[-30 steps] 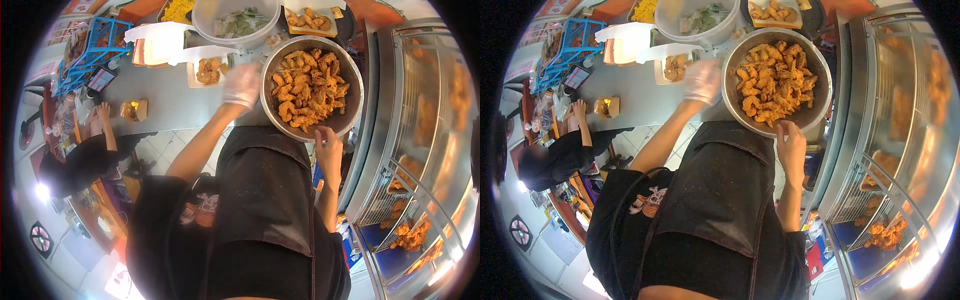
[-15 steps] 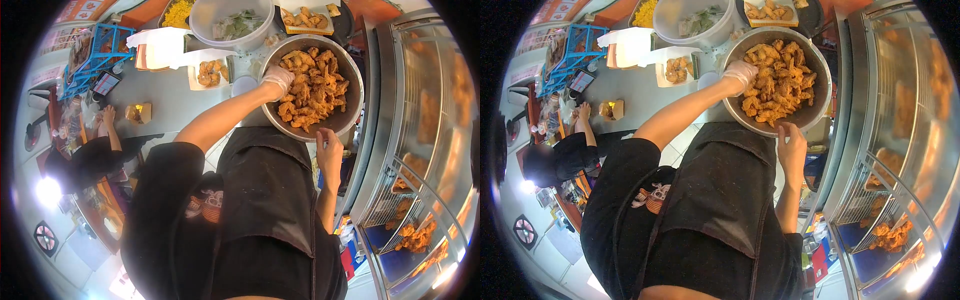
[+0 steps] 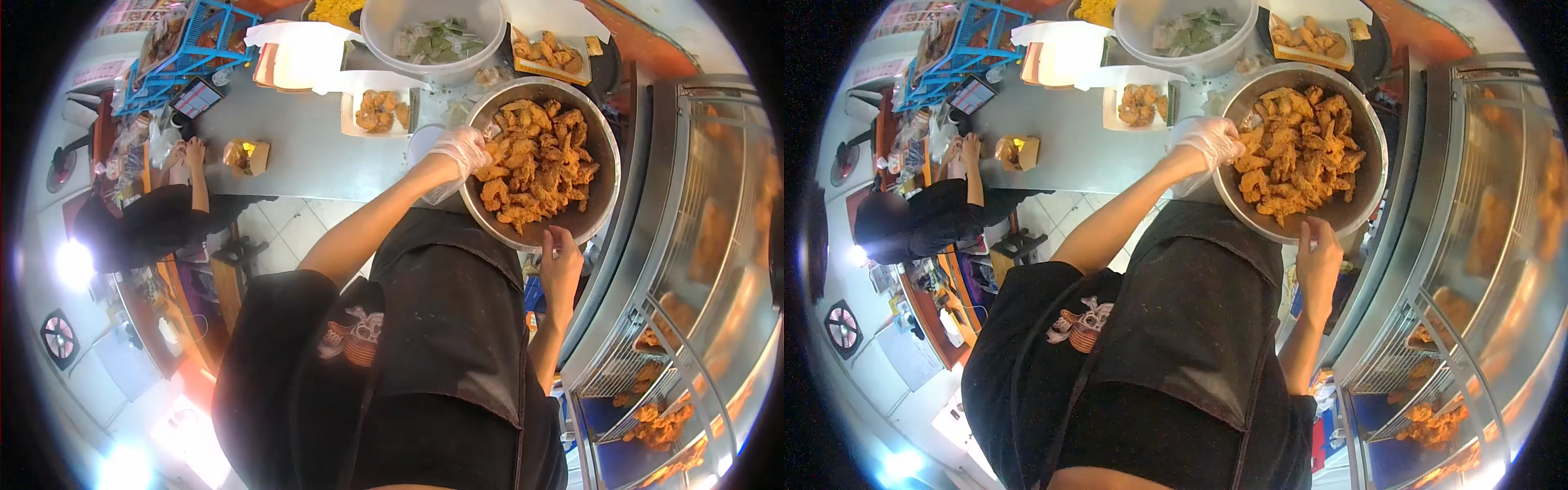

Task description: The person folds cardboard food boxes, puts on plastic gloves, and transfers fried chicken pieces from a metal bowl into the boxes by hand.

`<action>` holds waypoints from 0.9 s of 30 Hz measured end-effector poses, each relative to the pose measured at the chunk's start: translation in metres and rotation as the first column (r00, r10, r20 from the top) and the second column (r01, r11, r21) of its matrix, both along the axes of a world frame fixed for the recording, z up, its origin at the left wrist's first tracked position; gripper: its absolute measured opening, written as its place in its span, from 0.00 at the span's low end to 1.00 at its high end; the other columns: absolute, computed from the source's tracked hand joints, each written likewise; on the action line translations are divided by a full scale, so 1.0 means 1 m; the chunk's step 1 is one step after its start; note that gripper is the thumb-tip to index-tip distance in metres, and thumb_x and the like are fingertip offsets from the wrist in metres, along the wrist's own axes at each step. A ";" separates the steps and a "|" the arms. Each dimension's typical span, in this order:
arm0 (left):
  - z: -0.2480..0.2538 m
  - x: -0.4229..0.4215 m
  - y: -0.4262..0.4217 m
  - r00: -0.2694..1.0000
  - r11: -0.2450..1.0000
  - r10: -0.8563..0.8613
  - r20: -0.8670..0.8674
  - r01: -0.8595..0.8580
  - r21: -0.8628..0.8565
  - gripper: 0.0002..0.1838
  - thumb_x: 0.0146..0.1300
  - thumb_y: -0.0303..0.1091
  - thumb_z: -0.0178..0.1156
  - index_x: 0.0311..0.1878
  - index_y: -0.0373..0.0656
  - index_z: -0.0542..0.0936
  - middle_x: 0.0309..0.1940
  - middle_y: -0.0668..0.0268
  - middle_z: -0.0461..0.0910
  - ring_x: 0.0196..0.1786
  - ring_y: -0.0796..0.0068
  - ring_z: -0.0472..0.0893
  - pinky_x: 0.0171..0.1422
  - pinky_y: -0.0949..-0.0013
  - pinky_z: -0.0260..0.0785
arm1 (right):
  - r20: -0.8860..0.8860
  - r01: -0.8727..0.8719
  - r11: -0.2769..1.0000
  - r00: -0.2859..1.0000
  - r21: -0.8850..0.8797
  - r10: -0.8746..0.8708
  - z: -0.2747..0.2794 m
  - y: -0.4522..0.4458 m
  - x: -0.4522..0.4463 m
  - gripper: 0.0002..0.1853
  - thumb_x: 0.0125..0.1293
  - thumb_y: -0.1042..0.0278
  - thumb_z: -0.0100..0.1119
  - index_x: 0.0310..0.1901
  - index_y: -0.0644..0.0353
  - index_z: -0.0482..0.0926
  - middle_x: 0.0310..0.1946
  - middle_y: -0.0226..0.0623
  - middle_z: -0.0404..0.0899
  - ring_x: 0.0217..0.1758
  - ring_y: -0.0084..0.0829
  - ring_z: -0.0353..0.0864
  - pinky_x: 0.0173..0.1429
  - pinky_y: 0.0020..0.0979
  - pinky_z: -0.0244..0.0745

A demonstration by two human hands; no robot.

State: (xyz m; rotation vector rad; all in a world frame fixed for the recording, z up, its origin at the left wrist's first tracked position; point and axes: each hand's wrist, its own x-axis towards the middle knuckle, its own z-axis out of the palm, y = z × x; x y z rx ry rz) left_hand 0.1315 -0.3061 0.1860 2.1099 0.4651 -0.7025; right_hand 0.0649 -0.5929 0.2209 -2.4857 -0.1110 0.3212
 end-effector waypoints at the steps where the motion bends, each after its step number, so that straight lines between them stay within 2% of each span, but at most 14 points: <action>1: -0.005 -0.003 -0.002 0.997 0.995 0.073 -0.027 -0.075 -0.062 0.16 0.57 0.38 0.69 0.44 0.38 0.85 0.33 0.59 0.87 0.37 0.71 0.87 0.44 0.67 0.79 | -0.018 -0.010 0.999 1.000 0.033 0.010 0.002 0.004 0.002 0.10 0.72 0.68 0.62 0.47 0.67 0.82 0.39 0.52 0.86 0.43 0.47 0.87 0.49 0.41 0.79; 3: -0.010 -0.007 0.000 0.993 0.974 0.117 -0.031 -0.121 -0.189 0.15 0.59 0.36 0.70 0.44 0.36 0.84 0.34 0.58 0.87 0.34 0.73 0.85 0.39 0.68 0.79 | -0.030 -0.011 0.998 0.999 0.057 0.013 0.008 0.010 0.002 0.10 0.72 0.69 0.61 0.46 0.68 0.81 0.39 0.53 0.85 0.43 0.50 0.86 0.49 0.43 0.78; 5: 0.000 -0.015 0.010 0.900 0.705 0.422 -0.109 -0.402 -0.585 0.15 0.62 0.34 0.71 0.47 0.36 0.82 0.36 0.58 0.86 0.34 0.70 0.85 0.38 0.69 0.79 | -0.042 -0.022 0.999 0.999 0.047 0.024 0.013 0.015 0.004 0.10 0.72 0.69 0.61 0.45 0.69 0.81 0.39 0.53 0.85 0.42 0.50 0.86 0.49 0.42 0.78; 7: 0.021 -0.023 0.032 0.881 0.675 0.451 -0.141 -0.441 -0.592 0.15 0.64 0.31 0.70 0.50 0.34 0.80 0.38 0.58 0.85 0.34 0.69 0.84 0.39 0.70 0.80 | -0.026 -0.047 0.998 0.999 0.038 0.048 0.011 0.015 0.005 0.10 0.72 0.69 0.61 0.46 0.69 0.81 0.39 0.53 0.85 0.42 0.49 0.86 0.49 0.42 0.78; 9: 0.032 -0.040 0.059 0.745 0.450 0.653 -0.138 -0.528 -0.721 0.14 0.64 0.29 0.70 0.48 0.33 0.80 0.38 0.56 0.85 0.33 0.70 0.85 0.40 0.70 0.79 | -0.038 -0.027 0.999 0.999 0.030 0.028 0.009 0.016 0.004 0.10 0.72 0.69 0.61 0.46 0.69 0.81 0.39 0.53 0.85 0.42 0.49 0.86 0.49 0.42 0.78; 12: 0.007 -0.061 0.109 0.580 0.322 0.805 -0.124 -0.603 -0.730 0.14 0.62 0.27 0.71 0.48 0.33 0.80 0.39 0.55 0.85 0.33 0.70 0.85 0.40 0.70 0.79 | -0.037 -0.036 0.999 0.999 0.028 0.037 0.008 0.017 0.003 0.11 0.72 0.69 0.61 0.46 0.69 0.81 0.39 0.53 0.85 0.42 0.49 0.86 0.49 0.42 0.78; 16: -0.058 -0.063 0.151 0.536 0.437 0.843 0.035 -0.647 -0.625 0.18 0.62 0.34 0.71 0.49 0.33 0.81 0.39 0.57 0.85 0.33 0.72 0.85 0.40 0.70 0.79 | -0.048 -0.047 0.998 0.998 0.037 0.048 0.010 0.019 0.002 0.11 0.72 0.68 0.61 0.46 0.69 0.81 0.39 0.52 0.85 0.42 0.48 0.86 0.49 0.42 0.78; 18: -0.062 -0.054 0.155 0.716 0.712 0.698 0.023 -0.690 -0.131 0.21 0.60 0.39 0.69 0.51 0.35 0.81 0.40 0.55 0.85 0.33 0.65 0.85 0.42 0.62 0.80 | -0.048 -0.042 0.998 0.998 0.038 0.044 0.010 0.022 0.000 0.11 0.72 0.68 0.61 0.46 0.69 0.82 0.39 0.52 0.86 0.42 0.48 0.86 0.49 0.42 0.78; 19: -0.066 -0.054 0.151 0.717 0.714 0.696 0.026 -0.688 -0.130 0.21 0.60 0.39 0.69 0.51 0.35 0.81 0.40 0.55 0.85 0.33 0.65 0.85 0.42 0.62 0.80 | -0.046 -0.040 0.998 0.998 0.041 0.042 0.010 0.023 0.000 0.11 0.72 0.68 0.61 0.46 0.69 0.82 0.39 0.52 0.86 0.42 0.48 0.86 0.49 0.42 0.78; 21: -0.080 -0.053 0.126 0.811 0.736 0.260 0.524 -0.518 0.436 0.20 0.58 0.39 0.64 0.50 0.37 0.81 0.40 0.54 0.86 0.35 0.54 0.85 0.45 0.54 0.79 | -0.020 -0.034 0.998 0.999 0.043 0.035 0.012 0.023 -0.003 0.10 0.72 0.69 0.61 0.46 0.69 0.82 0.39 0.51 0.86 0.42 0.48 0.86 0.49 0.42 0.78; 22: -0.058 -0.046 0.109 0.848 0.781 0.168 0.503 -0.426 0.458 0.14 0.58 0.35 0.63 0.45 0.39 0.83 0.38 0.50 0.86 0.37 0.45 0.84 0.49 0.48 0.77 | -0.023 -0.038 0.998 0.999 0.047 0.039 0.011 0.022 -0.005 0.10 0.72 0.69 0.61 0.46 0.69 0.82 0.39 0.51 0.86 0.42 0.48 0.86 0.49 0.42 0.78; 24: -0.063 -0.045 0.061 0.517 0.789 0.079 0.852 -0.554 0.264 0.09 0.61 0.34 0.61 0.37 0.39 0.84 0.35 0.48 0.85 0.38 0.45 0.84 0.48 0.50 0.77 | -0.030 -0.018 0.999 0.999 0.027 0.019 0.008 0.020 -0.007 0.10 0.72 0.69 0.61 0.45 0.69 0.82 0.39 0.51 0.86 0.42 0.47 0.86 0.49 0.42 0.78; 26: -0.030 -0.029 0.018 0.828 0.946 -0.033 0.560 -0.155 0.284 0.08 0.64 0.35 0.61 0.38 0.42 0.83 0.34 0.49 0.83 0.42 0.51 0.84 0.50 0.54 0.77 | -0.034 -0.024 0.999 0.999 0.038 0.025 0.009 0.019 -0.010 0.10 0.72 0.69 0.61 0.45 0.68 0.82 0.39 0.51 0.86 0.42 0.47 0.86 0.49 0.42 0.78; 27: 0.027 -0.015 -0.004 0.937 0.952 -0.183 0.299 0.092 0.293 0.06 0.63 0.31 0.61 0.39 0.41 0.84 0.33 0.49 0.84 0.40 0.51 0.85 0.48 0.53 0.79 | -0.037 -0.026 0.998 0.999 0.049 0.028 0.009 0.021 -0.010 0.09 0.72 0.69 0.61 0.45 0.68 0.81 0.39 0.51 0.86 0.42 0.47 0.86 0.49 0.42 0.78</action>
